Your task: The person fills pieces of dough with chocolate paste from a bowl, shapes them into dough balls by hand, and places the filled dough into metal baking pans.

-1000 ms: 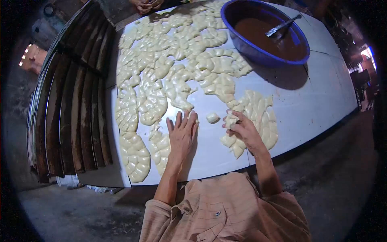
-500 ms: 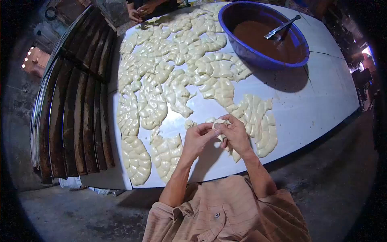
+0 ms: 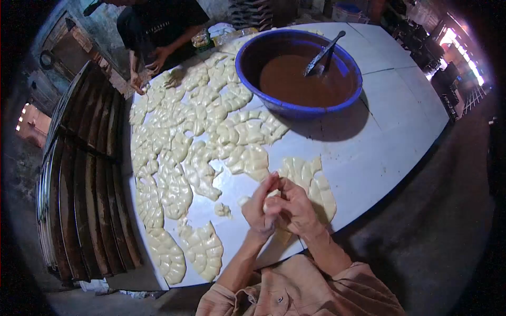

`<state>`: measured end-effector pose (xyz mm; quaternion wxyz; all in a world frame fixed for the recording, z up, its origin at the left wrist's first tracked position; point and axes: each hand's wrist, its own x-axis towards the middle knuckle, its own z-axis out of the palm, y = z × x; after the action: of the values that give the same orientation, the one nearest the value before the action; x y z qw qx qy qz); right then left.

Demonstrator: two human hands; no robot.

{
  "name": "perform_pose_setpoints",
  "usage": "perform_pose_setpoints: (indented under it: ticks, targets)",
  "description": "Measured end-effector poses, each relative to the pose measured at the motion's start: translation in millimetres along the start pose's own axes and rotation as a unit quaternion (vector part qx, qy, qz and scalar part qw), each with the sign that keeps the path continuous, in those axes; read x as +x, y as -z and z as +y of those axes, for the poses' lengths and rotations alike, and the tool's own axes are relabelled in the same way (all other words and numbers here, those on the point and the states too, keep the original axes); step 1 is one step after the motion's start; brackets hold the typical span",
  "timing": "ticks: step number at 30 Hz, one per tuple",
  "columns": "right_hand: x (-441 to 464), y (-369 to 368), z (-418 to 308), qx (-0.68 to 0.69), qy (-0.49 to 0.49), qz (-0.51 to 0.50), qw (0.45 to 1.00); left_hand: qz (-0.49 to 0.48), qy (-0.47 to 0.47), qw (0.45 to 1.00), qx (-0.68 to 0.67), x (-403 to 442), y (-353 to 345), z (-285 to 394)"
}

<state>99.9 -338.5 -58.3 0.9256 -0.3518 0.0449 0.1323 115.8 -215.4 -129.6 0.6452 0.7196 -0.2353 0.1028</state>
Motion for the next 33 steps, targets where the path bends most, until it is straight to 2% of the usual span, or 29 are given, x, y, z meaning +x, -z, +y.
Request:
perform_pose_setpoints:
  ticks: [1, 2, 4, 5, 6, 8, 9, 10, 11, 13, 14, 17, 18, 20, 23, 26, 27, 30, 31, 32, 33]
  targets:
    - [1, 0, -4, 0.041, 0.006, -0.001, 0.999, 0.082, -0.021, 0.991, -0.104, 6, -18, 3]
    - [4, 2, -9, 0.082, 0.014, -0.002, 0.997, 0.089, -0.017, 0.989, -0.116, 14, -29, 5]
    - [15, 17, -18, 0.075, -0.021, -0.001, 0.997, 0.101, -0.006, 0.985, -0.142, 27, -43, 8]
    - [20, 24, -25, 0.069, -0.04, -0.001, 0.997, 0.066, 0.032, 0.984, -0.164, 25, -43, 1]
    - [27, 25, -37, 0.048, -0.013, -0.024, 0.998, 0.033, 0.072, 0.98, -0.183, 25, -43, -5]
    - [52, 23, -73, 0.008, 0.037, -0.071, 0.997, -0.044, 0.217, 0.959, -0.179, 24, -32, -4]
    - [77, 40, -89, -0.059, 0.106, -0.064, 0.991, -0.007, 0.253, 0.941, -0.226, 28, -26, 16]
    - [103, 59, -110, -0.124, 0.174, -0.056, 0.975, -0.005, 0.271, 0.945, -0.182, 25, -18, 15]
    - [121, 62, -137, -0.229, 0.175, -0.012, 0.958, -0.012, 0.277, 0.95, -0.144, 21, -5, 11]
    - [161, 75, -182, -0.438, 0.151, 0.068, 0.883, 0.017, 0.312, 0.946, -0.09, 22, 15, 15]
    - [182, 87, -193, -0.539, 0.127, 0.107, 0.826, 0.035, 0.314, 0.945, -0.084, 19, 23, 12]
    - [221, 101, -203, -0.758, -0.02, 0.074, 0.647, 0.07, 0.33, 0.94, -0.05, 12, 40, 7]
    - [244, 133, -197, -0.84, 0.017, -0.017, 0.543, 0.063, 0.325, 0.943, -0.045, 9, 41, 5]
    - [246, 133, -184, -0.881, -0.096, -0.081, 0.456, 0.049, 0.315, 0.947, -0.034, 4, 40, 4]
    - [240, 117, -192, -0.842, -0.112, -0.115, 0.514, 0.0, 0.33, 0.944, -0.02, 3, 43, 12]
    - [242, 129, -189, -0.819, -0.082, -0.082, 0.563, -0.035, 0.35, 0.936, -0.021, 5, 43, 12]
    - [239, 131, -182, -0.846, -0.028, -0.07, 0.528, -0.041, 0.351, 0.935, -0.027, 11, 42, 15]
    - [227, 103, -190, -0.641, -0.045, -0.016, 0.766, -0.05, 0.332, 0.94, -0.062, 24, 37, 7]
    - [221, 96, -189, -0.531, -0.004, -0.05, 0.846, -0.045, 0.31, 0.947, -0.074, 27, 33, -4]
    - [211, 81, -187, -0.473, 0.013, -0.04, 0.88, -0.038, 0.288, 0.953, -0.086, 31, 29, -8]
    - [199, 62, -182, -0.414, 0.029, -0.032, 0.909, -0.039, 0.306, 0.943, -0.121, 47, 29, 4]
